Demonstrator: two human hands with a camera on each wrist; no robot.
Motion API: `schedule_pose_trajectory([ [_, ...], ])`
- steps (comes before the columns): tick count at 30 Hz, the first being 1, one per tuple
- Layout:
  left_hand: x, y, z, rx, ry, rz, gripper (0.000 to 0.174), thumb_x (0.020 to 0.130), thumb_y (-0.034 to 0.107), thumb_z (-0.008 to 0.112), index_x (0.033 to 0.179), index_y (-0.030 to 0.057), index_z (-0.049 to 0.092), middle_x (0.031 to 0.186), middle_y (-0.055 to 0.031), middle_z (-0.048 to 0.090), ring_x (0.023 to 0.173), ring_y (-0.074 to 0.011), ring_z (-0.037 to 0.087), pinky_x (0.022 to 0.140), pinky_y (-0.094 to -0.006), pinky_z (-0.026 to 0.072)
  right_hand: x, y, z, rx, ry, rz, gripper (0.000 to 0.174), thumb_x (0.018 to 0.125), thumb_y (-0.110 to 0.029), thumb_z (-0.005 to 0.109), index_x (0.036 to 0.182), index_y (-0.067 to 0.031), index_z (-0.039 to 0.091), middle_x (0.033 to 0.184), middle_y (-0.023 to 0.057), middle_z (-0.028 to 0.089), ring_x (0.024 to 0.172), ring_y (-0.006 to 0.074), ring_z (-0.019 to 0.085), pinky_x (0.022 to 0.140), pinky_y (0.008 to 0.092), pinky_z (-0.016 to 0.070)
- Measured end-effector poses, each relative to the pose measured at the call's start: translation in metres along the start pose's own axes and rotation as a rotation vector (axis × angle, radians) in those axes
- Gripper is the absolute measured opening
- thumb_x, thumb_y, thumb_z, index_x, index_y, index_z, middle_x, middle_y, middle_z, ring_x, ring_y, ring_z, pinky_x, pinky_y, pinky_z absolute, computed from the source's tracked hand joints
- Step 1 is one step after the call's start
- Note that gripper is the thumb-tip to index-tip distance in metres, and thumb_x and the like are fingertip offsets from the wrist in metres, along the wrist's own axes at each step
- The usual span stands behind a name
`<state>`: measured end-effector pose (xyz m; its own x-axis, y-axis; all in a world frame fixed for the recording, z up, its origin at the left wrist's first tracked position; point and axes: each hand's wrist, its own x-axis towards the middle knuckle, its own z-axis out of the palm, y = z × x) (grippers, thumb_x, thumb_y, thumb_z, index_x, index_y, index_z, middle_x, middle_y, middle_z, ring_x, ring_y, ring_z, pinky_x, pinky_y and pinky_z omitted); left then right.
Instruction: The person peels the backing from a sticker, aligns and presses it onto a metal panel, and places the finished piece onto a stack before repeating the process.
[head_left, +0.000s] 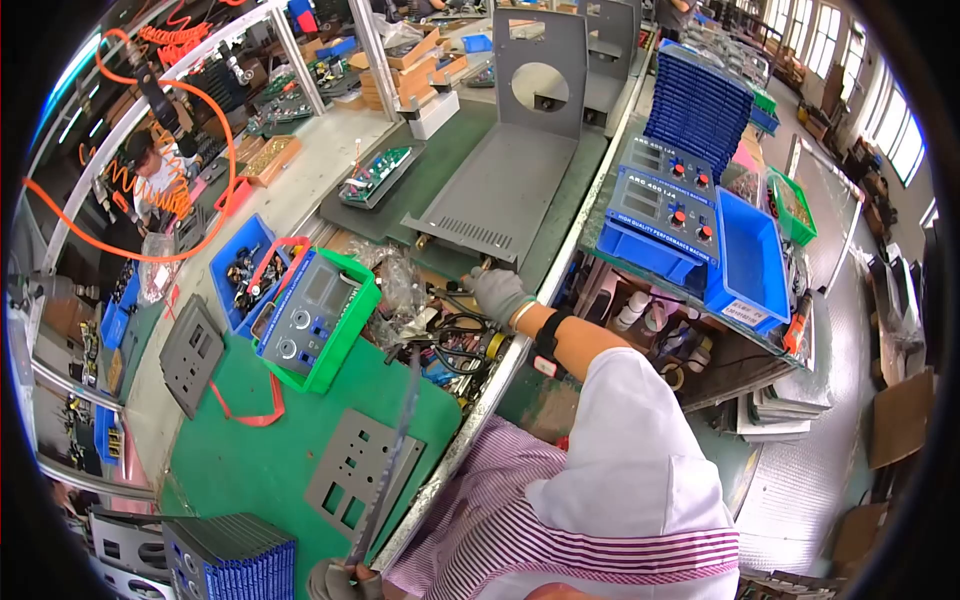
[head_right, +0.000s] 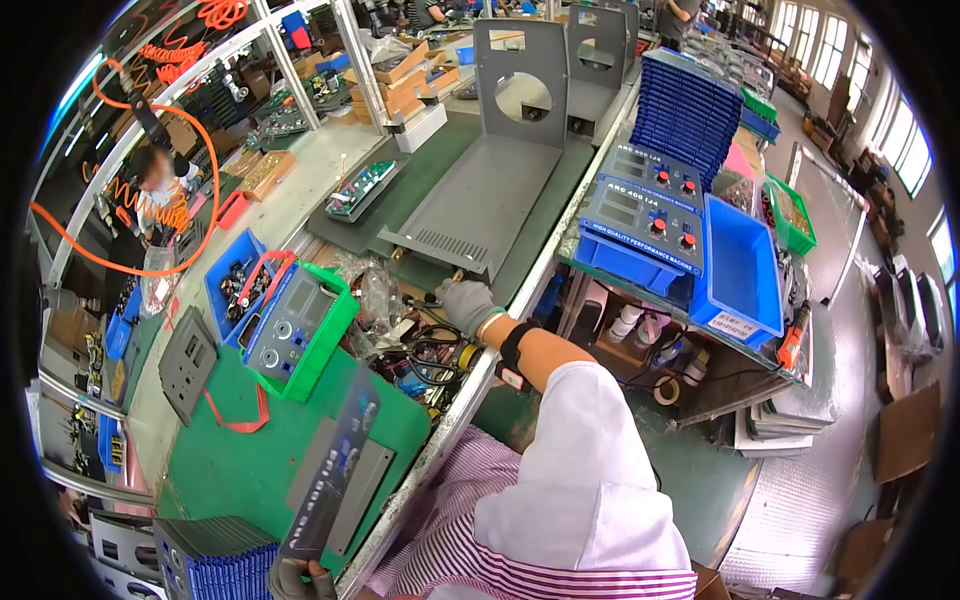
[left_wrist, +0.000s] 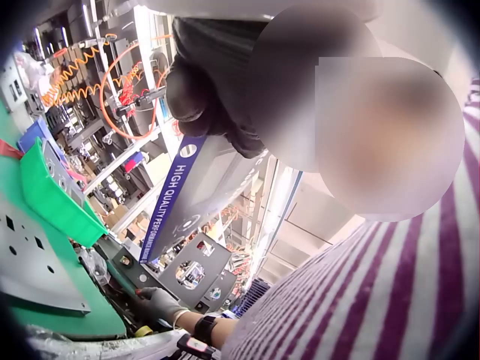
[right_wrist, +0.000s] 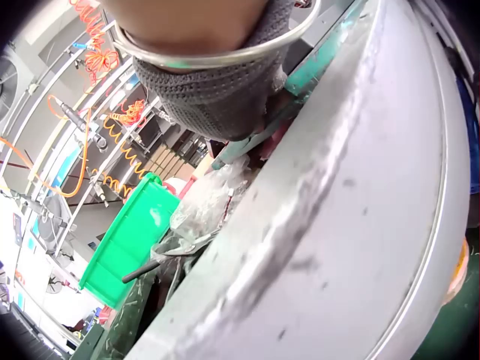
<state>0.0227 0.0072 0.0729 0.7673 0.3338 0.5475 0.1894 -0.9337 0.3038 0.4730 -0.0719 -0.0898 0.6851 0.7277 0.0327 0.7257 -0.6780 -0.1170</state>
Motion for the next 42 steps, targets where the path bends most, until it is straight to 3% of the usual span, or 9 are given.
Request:
schedule_pose_trajectory([
  [9, 0.002, 0.002, 0.007, 0.062, -0.034, -0.1, 0.007, 0.078, 0.009, 0.059, 0.076, 0.0041, 0.054, 0.065, -0.0097, 0.049, 0.053, -0.0227, 0.044, 0.047, -0.0355, 0.0357, 0.048, 0.08, 0.012, -0.068, 0.06, 0.101, 0.034, 0.083, -0.011, 0.049, 0.115, -0.0211, 0.057, 0.105, 0.0045, 0.058, 0.092, 0.0261, 0.062, 0.073, 0.0374, 0.0506],
  [15, -0.016, -0.021, 0.022, 0.111, -0.02, -0.152, 0.01, 0.08, 0.015, 0.06, 0.076, 0.0058, 0.058, 0.069, -0.01, 0.051, 0.057, -0.0247, 0.046, 0.051, -0.0342, 0.0389, 0.112, 0.136, 0.002, -0.124, 0.016, 0.536, 0.023, 0.089, -0.02, 0.047, 0.107, -0.0198, 0.062, 0.109, 0.008, 0.058, 0.097, 0.0294, 0.06, 0.077, 0.0412, 0.0503],
  [18, -0.037, -0.049, 0.042, 0.027, 0.164, -0.1, 0.019, 0.084, 0.021, 0.059, 0.08, 0.0032, 0.058, 0.072, -0.0097, 0.051, 0.061, -0.0238, 0.049, 0.057, -0.031, 0.0412, 0.122, 0.106, -0.012, 0.075, 0.11, 0.402, 0.026, 0.083, -0.023, 0.053, 0.103, -0.0112, 0.064, 0.098, 0.0134, 0.064, 0.092, 0.03, 0.062, 0.077, 0.0388, 0.0508],
  [20, -0.038, -0.051, 0.038, -0.272, 0.051, -0.34, 0.023, 0.087, 0.023, 0.057, 0.084, 0.0008, 0.058, 0.073, -0.0094, 0.052, 0.065, -0.0214, 0.051, 0.06, -0.0297, 0.0424, 0.085, 0.048, -0.052, 0.421, 0.138, 0.104, 0.032, 0.081, -0.03, 0.058, 0.103, -0.0068, 0.065, 0.097, 0.0168, 0.065, 0.086, 0.0309, 0.064, 0.077, 0.0341, 0.0502],
  [26, -0.018, -0.029, 0.032, -0.43, 0.09, -0.545, 0.02, 0.091, 0.018, 0.051, 0.095, -0.001, 0.057, 0.076, -0.0068, 0.056, 0.067, -0.0152, 0.05, 0.059, -0.0282, 0.042, -0.05, -0.058, -0.062, 1.556, -0.886, -0.66, 0.069, 0.091, -0.058, 0.029, 0.121, -0.0006, 0.051, 0.1, 0.0164, 0.063, 0.084, 0.023, 0.064, 0.072, 0.0325, 0.0535],
  [29, -0.03, -0.033, 0.029, -0.36, 0.124, -0.516, 0.018, 0.091, 0.016, 0.05, 0.094, -0.0005, 0.056, 0.075, -0.0071, 0.057, 0.063, -0.0151, 0.049, 0.057, -0.0283, 0.0407, -0.093, -0.075, -0.064, 1.895, -0.956, -0.492, 0.065, 0.091, -0.055, 0.035, 0.121, 0.0009, 0.05, 0.093, 0.0145, 0.064, 0.078, 0.0212, 0.064, 0.067, 0.0281, 0.0532],
  [36, -0.072, -0.034, 0.024, -0.308, 0.069, -0.595, 0.017, 0.089, 0.016, 0.05, 0.091, 0.0009, 0.057, 0.078, -0.0102, 0.058, 0.066, -0.0202, 0.054, 0.059, -0.0323, 0.0434, -0.11, -0.118, -0.091, 1.67, -0.599, -0.156, 0.035, 0.088, -0.021, 0.056, 0.116, 0.0003, 0.054, 0.086, 0.0046, 0.057, 0.069, 0.0113, 0.059, 0.062, 0.0236, 0.0498],
  [38, -0.079, -0.039, 0.04, -0.307, 0.277, -0.529, 0.019, 0.087, 0.019, 0.054, 0.079, 0.0022, 0.05, 0.066, -0.0087, 0.049, 0.057, -0.0199, 0.048, 0.051, -0.0323, 0.0372, -0.114, -0.125, -0.103, 1.64, -0.599, -0.182, 0.031, 0.088, -0.019, 0.056, 0.112, -0.0001, 0.056, 0.086, 0.0042, 0.057, 0.068, 0.0102, 0.059, 0.061, 0.0226, 0.0492],
  [42, -0.115, -0.043, 0.034, -0.36, 0.138, -0.779, 0.024, 0.084, 0.021, 0.059, 0.075, 0.0016, 0.049, 0.061, -0.0061, 0.047, 0.055, -0.0171, 0.044, 0.052, -0.0293, 0.0351, -0.123, -0.134, -0.082, 1.27, -0.485, -0.373, 0.019, 0.086, -0.016, 0.057, 0.097, -0.0016, 0.059, 0.07, 0.0013, 0.057, 0.061, 0.0083, 0.055, 0.055, 0.0226, 0.0445],
])
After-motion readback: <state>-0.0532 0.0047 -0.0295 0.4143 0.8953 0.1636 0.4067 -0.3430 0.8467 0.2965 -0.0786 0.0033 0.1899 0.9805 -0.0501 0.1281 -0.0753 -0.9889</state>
